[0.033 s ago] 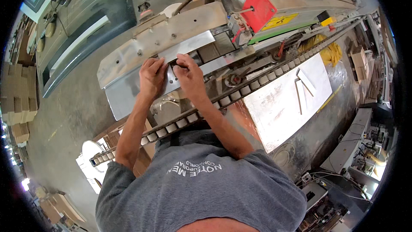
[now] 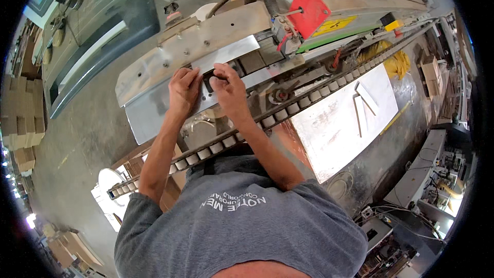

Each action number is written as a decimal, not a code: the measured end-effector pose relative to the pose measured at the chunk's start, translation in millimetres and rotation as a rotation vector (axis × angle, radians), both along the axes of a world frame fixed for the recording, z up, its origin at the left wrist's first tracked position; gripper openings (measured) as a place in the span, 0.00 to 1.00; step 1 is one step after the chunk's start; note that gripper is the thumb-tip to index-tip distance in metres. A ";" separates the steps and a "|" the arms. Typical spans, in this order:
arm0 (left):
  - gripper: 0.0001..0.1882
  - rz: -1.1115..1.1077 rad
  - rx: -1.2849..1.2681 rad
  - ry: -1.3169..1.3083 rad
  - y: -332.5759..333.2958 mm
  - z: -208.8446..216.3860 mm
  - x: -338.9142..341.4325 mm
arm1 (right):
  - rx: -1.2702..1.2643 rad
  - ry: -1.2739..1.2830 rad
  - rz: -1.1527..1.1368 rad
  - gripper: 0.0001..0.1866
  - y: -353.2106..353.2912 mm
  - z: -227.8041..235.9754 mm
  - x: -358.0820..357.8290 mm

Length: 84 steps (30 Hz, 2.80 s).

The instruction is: The person feeds white wood panels into an edge-banding machine by placing them onto the conveyor track, then retrieves the finished panels and stacks them on a nearby cart.

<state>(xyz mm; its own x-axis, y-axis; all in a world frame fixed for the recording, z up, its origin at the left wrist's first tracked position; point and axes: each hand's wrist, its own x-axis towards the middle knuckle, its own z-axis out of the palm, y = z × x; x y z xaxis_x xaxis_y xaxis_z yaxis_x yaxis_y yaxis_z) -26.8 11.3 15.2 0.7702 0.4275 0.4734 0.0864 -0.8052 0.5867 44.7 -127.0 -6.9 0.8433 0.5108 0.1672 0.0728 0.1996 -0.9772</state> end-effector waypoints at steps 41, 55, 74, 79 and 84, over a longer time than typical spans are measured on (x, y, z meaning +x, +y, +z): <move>0.09 0.030 -0.126 0.005 -148.1 21.7 44.5 | -1.626 -0.418 -0.586 0.26 -515.6 -132.8 214.0; 0.26 -0.451 -0.530 0.224 -187.5 67.1 6.1 | 0.048 0.350 0.037 0.17 -210.3 16.8 32.3; 0.21 0.204 0.208 -0.001 15.9 1.4 -78.5 | 0.066 0.448 0.301 0.41 17.3 -11.0 -38.6; 0.19 0.204 0.108 0.005 25.4 -2.4 -80.1 | 0.026 0.450 0.271 0.41 28.2 -1.6 -37.7; 0.18 0.176 0.071 -0.040 31.3 -3.8 -75.7 | 0.023 0.471 0.306 0.41 27.2 0.9 -34.7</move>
<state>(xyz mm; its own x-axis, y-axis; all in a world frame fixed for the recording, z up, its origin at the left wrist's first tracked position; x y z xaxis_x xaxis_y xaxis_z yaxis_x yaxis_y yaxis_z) -102.5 42.7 11.4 0.6665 0.5185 0.5356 0.2073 -0.8191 0.5349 10.1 -99.8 -6.1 0.6437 0.7444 -0.1775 -0.4350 0.1651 -0.8852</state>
